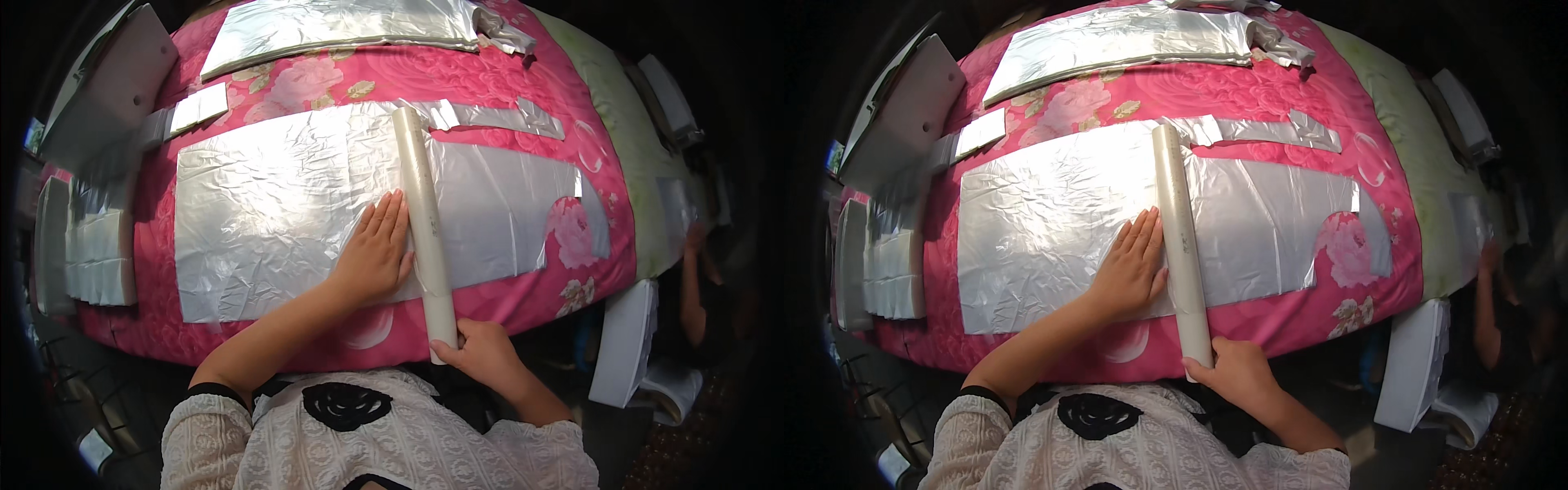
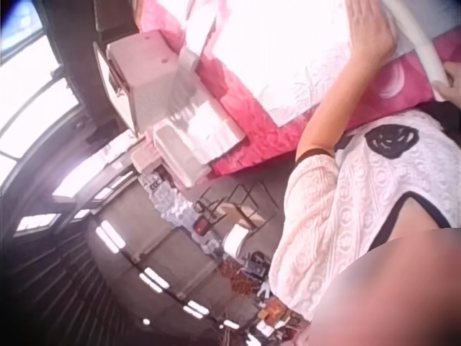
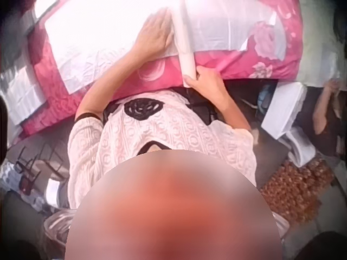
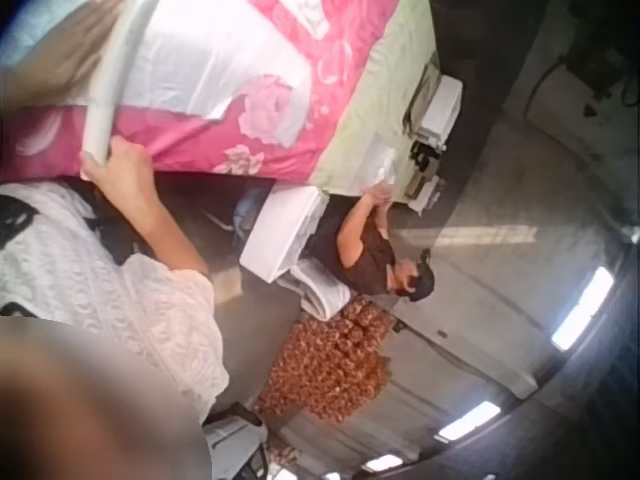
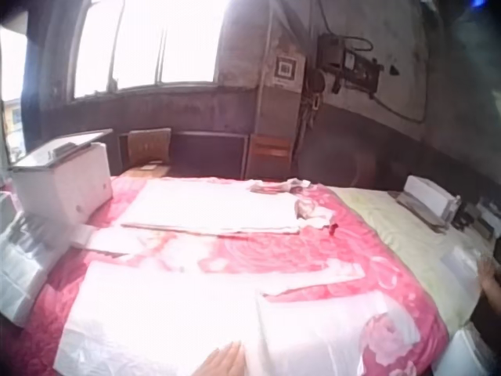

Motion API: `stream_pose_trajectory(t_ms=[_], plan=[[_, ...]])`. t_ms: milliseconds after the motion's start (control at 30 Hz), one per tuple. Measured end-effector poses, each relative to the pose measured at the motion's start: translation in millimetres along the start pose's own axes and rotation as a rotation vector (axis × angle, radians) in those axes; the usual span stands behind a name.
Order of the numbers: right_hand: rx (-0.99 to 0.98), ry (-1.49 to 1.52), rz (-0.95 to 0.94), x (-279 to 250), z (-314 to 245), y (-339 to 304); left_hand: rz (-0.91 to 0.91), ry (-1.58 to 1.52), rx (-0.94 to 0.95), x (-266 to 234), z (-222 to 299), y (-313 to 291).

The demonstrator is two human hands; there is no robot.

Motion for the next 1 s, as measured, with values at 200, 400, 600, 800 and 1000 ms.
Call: stream_pose_trajectory(t_ms=[200,400,600,800,1000], plan=[[-0.06,0.039,0.015,-28.5,-23.5,74.6,-0.015,0.117,0.032,5.2,-0.2,0.6],[-0.048,0.552,0.088,-37.1,-39.3,222.6,0.012,0.131,0.046,5.9,0.6,1.2],[0.085,1.531,0.113,-41.4,-52.2,285.6,0.004,0.132,0.038,5.7,1.3,2.1],[-0.118,1.93,0.352,-136.5,24.6,320.5,-0.009,0.121,0.035,2.5,2.0,0.8],[-0.049,1.985,0.901,-262.9,135.9,306.4,0.011,0.111,0.051,3.0,2.9,3.6]])
Point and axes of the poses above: each hand's wrist, its own y-axis towards the middle knuckle, its own x-axis out of the palm, z = x × y, the point moved 1 cm from there along y, towards the middle knuckle, and after that the axes turned 7 degrees about z, right-handed, at the moved point
